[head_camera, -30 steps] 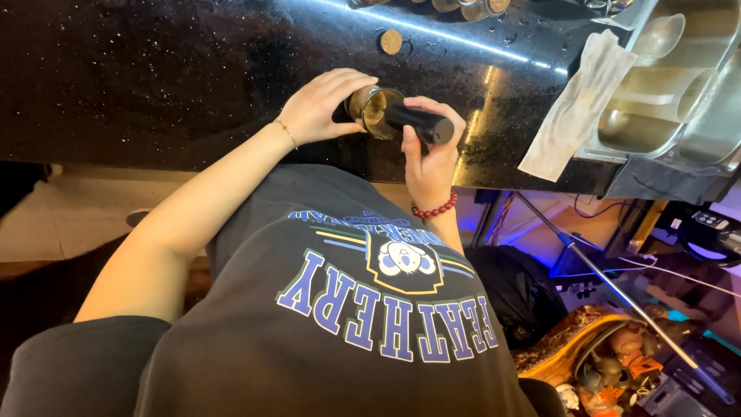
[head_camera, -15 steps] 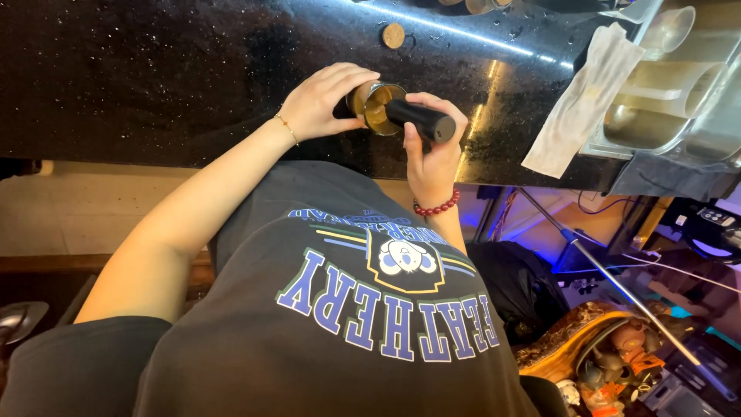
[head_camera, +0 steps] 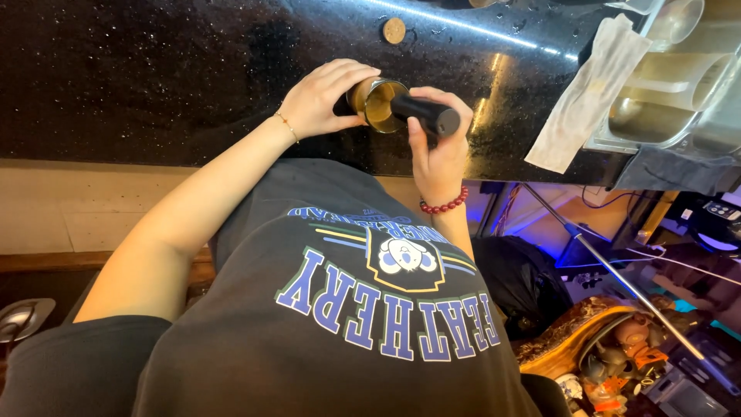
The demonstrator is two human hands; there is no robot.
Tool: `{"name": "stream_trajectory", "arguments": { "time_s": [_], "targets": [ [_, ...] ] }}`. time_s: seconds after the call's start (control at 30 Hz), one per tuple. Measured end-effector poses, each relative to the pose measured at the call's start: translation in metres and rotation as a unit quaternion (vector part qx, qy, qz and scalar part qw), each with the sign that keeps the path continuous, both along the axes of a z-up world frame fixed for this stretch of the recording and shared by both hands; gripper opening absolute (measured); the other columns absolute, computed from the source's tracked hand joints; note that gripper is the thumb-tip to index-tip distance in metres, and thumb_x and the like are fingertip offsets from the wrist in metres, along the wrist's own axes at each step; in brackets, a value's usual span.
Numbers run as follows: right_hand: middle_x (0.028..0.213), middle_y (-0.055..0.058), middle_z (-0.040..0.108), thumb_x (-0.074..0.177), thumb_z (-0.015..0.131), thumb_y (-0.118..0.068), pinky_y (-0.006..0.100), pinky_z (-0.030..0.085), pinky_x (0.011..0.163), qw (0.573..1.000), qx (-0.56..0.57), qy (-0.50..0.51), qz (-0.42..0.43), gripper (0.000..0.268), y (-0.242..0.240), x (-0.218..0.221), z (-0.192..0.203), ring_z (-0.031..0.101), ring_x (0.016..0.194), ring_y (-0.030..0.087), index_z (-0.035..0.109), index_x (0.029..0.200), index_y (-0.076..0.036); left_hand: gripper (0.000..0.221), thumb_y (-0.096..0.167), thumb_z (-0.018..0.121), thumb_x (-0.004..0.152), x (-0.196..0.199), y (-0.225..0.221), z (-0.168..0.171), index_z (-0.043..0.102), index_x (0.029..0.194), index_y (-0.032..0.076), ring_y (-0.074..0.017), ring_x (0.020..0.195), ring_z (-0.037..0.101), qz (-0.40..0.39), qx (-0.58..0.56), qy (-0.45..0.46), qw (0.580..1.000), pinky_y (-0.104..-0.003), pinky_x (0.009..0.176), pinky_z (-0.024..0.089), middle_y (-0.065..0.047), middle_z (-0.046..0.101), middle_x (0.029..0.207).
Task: Preparing, organizing, and pouring various beverages at a coffee shop counter and preparation area.
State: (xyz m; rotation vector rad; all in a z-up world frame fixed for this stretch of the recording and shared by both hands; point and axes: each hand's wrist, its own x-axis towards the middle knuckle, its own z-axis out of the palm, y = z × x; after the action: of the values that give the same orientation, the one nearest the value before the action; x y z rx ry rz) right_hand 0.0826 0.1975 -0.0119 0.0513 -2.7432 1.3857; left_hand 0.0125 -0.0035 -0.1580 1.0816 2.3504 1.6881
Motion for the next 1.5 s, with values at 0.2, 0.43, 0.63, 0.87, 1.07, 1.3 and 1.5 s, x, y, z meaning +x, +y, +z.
{"name": "stream_trajectory", "arguments": {
  "time_s": [0.2, 0.43, 0.63, 0.87, 1.07, 1.3, 1.5],
  "targets": [
    [0.136, 0.013, 0.064, 0.110, 0.063, -0.009, 0.026, 0.056, 0.079, 0.995, -0.088, -0.035, -0.008, 0.038, -0.001, 0.004, -0.006, 0.065, 0.087, 0.011, 0.038, 0.138, -0.004, 0.080, 0.022, 0.091, 0.077, 0.000, 0.000, 0.000, 0.053, 0.145, 0.010, -0.0328, 0.130, 0.058, -0.002, -0.002, -0.002, 1.000, -0.044, 0.113, 0.047, -0.011, 0.062, 0.138],
    [0.134, 0.014, 0.064, 0.111, 0.063, -0.007, 0.025, 0.056, 0.079, 0.998, -0.064, -0.014, -0.008, 0.038, 0.006, 0.008, -0.007, 0.064, 0.086, 0.012, 0.039, 0.140, -0.005, 0.079, 0.020, 0.091, 0.076, -0.001, 0.000, 0.000, 0.053, 0.145, 0.009, -0.0331, 0.130, 0.058, -0.001, -0.004, 0.003, 1.000, -0.044, 0.113, 0.047, -0.011, 0.062, 0.138],
    [0.138, 0.014, 0.063, 0.110, 0.063, -0.006, 0.026, 0.056, 0.080, 0.995, -0.097, -0.021, -0.025, 0.038, 0.003, 0.005, -0.008, 0.064, 0.089, 0.012, 0.038, 0.139, -0.004, 0.079, 0.021, 0.091, 0.076, 0.000, 0.000, 0.002, 0.053, 0.145, 0.010, -0.0317, 0.130, 0.059, 0.002, -0.006, 0.006, 1.000, -0.043, 0.113, 0.048, -0.009, 0.062, 0.137],
    [0.136, 0.014, 0.063, 0.110, 0.066, -0.009, 0.024, 0.056, 0.078, 0.995, -0.100, -0.017, 0.010, 0.038, 0.005, 0.011, 0.003, 0.065, 0.086, 0.012, 0.040, 0.138, -0.005, 0.078, 0.020, 0.091, 0.077, -0.001, 0.000, 0.002, 0.054, 0.145, 0.011, -0.0316, 0.129, 0.059, 0.003, -0.003, -0.003, 1.000, -0.043, 0.112, 0.048, -0.009, 0.062, 0.137],
    [0.134, 0.014, 0.065, 0.110, 0.066, -0.012, 0.024, 0.057, 0.081, 0.999, -0.040, -0.017, 0.001, 0.039, 0.009, 0.013, 0.008, 0.066, 0.087, 0.012, 0.041, 0.138, -0.004, 0.079, 0.020, 0.091, 0.076, 0.000, -0.001, 0.002, 0.054, 0.145, 0.011, -0.0316, 0.129, 0.059, 0.002, -0.003, -0.007, 1.000, -0.043, 0.112, 0.048, -0.009, 0.062, 0.137],
    [0.138, 0.015, 0.063, 0.109, 0.065, -0.009, 0.024, 0.057, 0.082, 0.996, -0.088, -0.013, -0.019, 0.039, 0.001, 0.011, 0.001, 0.066, 0.094, 0.012, 0.040, 0.139, -0.004, 0.080, 0.020, 0.091, 0.075, -0.001, 0.000, -0.001, 0.054, 0.145, 0.010, -0.0317, 0.130, 0.058, -0.004, -0.001, -0.008, 1.000, -0.043, 0.112, 0.048, -0.009, 0.062, 0.138],
    [0.137, 0.015, 0.062, 0.107, 0.067, -0.005, 0.031, 0.056, 0.093, 0.998, -0.051, 0.010, 0.035, 0.041, 0.000, 0.015, 0.006, 0.066, 0.107, 0.019, 0.041, 0.139, -0.005, 0.080, 0.021, 0.091, 0.075, 0.000, 0.000, -0.001, 0.054, 0.145, 0.010, -0.0319, 0.130, 0.058, 0.001, -0.002, -0.005, 1.000, -0.043, 0.112, 0.048, -0.009, 0.062, 0.138]
  ]
}}
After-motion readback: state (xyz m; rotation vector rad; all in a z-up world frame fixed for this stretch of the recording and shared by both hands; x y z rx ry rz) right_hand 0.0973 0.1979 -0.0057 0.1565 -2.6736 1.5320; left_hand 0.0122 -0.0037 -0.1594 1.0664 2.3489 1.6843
